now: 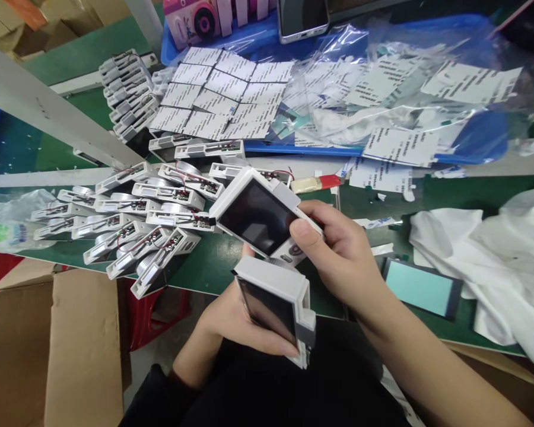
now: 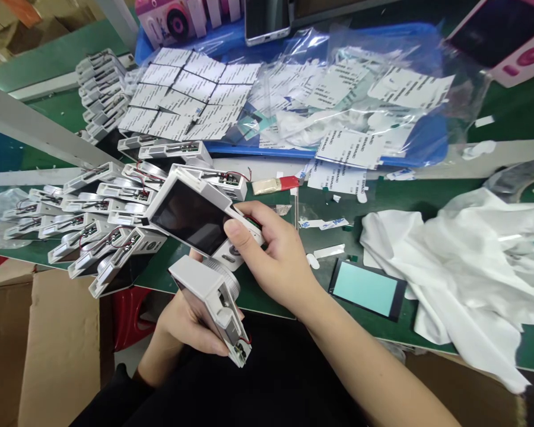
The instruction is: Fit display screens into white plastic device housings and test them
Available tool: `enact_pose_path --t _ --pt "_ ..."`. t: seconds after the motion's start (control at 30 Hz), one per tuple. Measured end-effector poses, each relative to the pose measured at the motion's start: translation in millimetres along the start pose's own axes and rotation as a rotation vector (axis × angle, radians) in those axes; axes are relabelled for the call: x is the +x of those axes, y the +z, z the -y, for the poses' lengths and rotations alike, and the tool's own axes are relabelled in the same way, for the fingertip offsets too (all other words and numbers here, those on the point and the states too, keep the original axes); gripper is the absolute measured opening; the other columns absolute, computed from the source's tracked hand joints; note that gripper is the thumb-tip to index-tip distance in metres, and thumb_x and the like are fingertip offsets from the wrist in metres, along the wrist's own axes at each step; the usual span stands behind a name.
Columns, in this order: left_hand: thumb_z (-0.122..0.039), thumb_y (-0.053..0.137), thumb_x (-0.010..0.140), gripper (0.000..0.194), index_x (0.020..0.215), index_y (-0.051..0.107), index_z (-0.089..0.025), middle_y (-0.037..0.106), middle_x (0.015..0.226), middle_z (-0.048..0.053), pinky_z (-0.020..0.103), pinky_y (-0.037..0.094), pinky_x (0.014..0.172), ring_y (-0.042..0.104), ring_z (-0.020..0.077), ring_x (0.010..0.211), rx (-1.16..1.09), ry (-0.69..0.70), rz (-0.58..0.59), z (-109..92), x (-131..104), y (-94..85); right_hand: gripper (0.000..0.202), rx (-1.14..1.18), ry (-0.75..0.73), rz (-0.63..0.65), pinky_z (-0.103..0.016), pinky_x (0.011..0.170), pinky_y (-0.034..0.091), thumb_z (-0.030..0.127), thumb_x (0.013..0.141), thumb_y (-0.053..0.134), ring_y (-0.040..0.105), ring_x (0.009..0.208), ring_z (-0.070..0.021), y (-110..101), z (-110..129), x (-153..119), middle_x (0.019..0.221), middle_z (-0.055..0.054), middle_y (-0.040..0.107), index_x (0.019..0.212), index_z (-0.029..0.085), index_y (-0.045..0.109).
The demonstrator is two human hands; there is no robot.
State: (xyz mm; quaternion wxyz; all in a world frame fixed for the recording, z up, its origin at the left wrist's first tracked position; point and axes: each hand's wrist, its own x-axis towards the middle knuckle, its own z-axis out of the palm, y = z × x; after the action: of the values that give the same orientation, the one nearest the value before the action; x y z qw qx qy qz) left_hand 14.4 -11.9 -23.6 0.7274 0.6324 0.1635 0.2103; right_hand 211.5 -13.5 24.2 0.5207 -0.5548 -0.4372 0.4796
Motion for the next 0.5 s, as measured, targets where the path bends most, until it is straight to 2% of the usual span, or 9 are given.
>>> enact_pose_path --t 0.2,0.27,0.37,0.5 --pt "-0.047 0.094 0.072 0.036 0.084 0.078 -0.016 0.081 0.073 0.006 0.039 0.047 0.119 0.080 0.0276 0.093 -0.033 0.010 0.051 4 -4 -1.4 0.045 -0.002 -0.003 0.001 -0.030 0.062 0.044 0.068 0.094 0.067 0.060 0.072 -0.0170 0 0 0 0.084 -0.001 0.070 0.103 0.024 0.073" --pt "-0.054 0.095 0.067 0.046 0.087 0.078 -0.016 0.080 0.072 0.005 0.040 0.048 0.119 0.079 0.0286 0.096 -0.011 -0.042 0.037 4 -2 -0.8 0.045 0.001 -0.003 0.000 -0.030 0.062 0.044 0.067 0.094 0.067 0.060 0.072 -0.0166 0 -1 -1 0.083 -0.001 0.070 0.103 0.024 0.073" --pt "-0.067 0.098 0.052 0.069 0.096 0.078 -0.016 0.079 0.076 0.005 0.043 0.051 0.116 0.078 0.0312 0.101 0.033 -0.136 -0.027 2 3 1.7 0.043 0.001 -0.023 -0.001 -0.030 0.064 0.044 0.065 0.095 0.067 0.060 0.074 -0.0160 1 -3 -1 0.086 0.000 0.071 0.104 0.024 0.073" --pt "-0.073 0.098 0.038 0.089 0.103 0.076 -0.017 0.080 0.090 0.007 0.047 0.056 0.110 0.076 0.0354 0.107 0.034 -0.175 -0.116 1 8 5.2 0.039 0.000 -0.046 0.002 -0.029 0.065 0.045 0.062 0.097 0.067 0.060 0.075 -0.0152 1 -4 0 0.088 0.000 0.073 0.105 0.024 0.073"
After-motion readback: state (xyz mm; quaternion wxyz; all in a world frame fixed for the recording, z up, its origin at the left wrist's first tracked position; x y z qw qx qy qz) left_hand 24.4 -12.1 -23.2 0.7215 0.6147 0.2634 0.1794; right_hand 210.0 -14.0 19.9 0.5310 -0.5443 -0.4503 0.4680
